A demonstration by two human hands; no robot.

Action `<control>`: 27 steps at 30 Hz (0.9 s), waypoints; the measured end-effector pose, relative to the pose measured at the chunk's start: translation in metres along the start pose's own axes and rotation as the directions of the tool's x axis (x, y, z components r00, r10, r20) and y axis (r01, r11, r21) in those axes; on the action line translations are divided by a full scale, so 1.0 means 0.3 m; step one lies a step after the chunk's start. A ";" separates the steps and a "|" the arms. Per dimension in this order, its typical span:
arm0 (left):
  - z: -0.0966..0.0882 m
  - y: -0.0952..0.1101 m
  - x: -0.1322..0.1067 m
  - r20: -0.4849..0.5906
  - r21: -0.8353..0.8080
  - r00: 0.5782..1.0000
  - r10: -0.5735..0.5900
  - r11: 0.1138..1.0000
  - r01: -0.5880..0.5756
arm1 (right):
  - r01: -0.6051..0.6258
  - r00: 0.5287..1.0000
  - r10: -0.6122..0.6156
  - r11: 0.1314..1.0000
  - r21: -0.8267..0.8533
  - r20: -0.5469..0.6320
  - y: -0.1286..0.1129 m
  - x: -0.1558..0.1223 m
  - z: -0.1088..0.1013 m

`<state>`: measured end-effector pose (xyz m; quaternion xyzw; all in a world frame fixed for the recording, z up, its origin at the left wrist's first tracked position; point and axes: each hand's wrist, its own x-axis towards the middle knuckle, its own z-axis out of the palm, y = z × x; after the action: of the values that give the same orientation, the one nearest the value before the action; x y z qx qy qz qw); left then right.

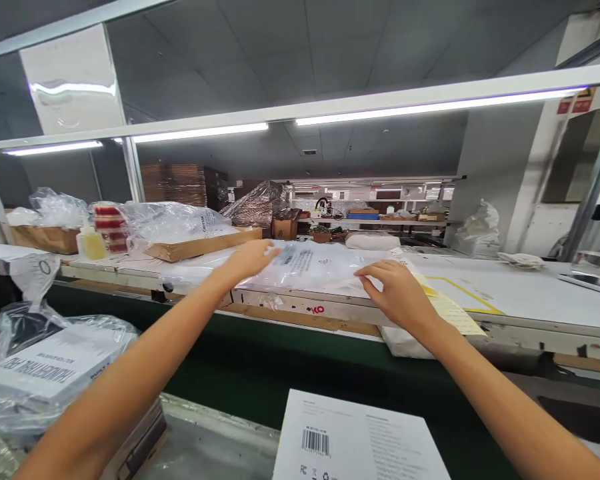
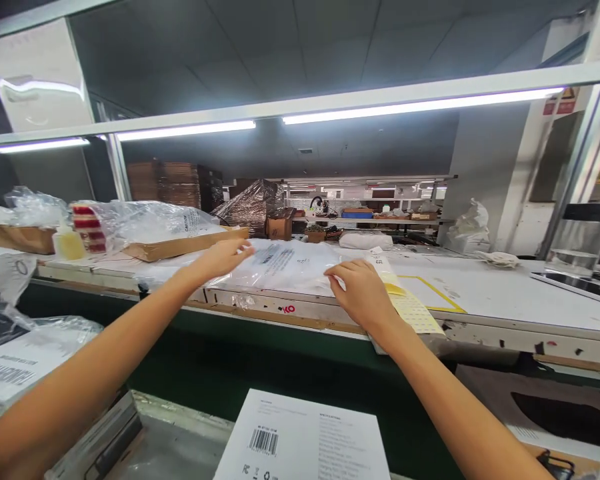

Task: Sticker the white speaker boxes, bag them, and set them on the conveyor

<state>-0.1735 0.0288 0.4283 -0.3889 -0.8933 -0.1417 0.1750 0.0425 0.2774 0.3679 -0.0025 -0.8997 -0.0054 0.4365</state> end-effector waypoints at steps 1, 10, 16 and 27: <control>-0.016 -0.073 0.016 -0.002 0.064 0.992 -0.126 0.990 0.126 | 0.028 0.999 -0.027 1.000 0.015 -0.022 -0.004 -0.021 -0.006; -0.008 -0.443 0.053 0.043 0.163 0.919 -0.391 0.911 0.380 | 0.288 0.955 -0.275 0.948 0.138 -0.109 -0.203 -0.187 -0.143; -0.003 -0.460 0.072 -0.007 0.101 0.928 -0.374 0.923 0.372 | 0.356 0.934 -0.347 0.910 0.210 -0.080 -0.294 -0.222 -0.168; -0.154 -0.367 -0.199 -0.039 -0.348 0.969 -0.243 0.912 0.215 | 0.229 0.961 -0.242 0.968 -0.104 -0.134 -0.098 -0.366 -0.292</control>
<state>-0.2081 -0.1002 0.4317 -0.3000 -0.8867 -0.3297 0.1232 0.1789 0.2468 0.3357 0.0856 -0.8583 -0.0970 0.4966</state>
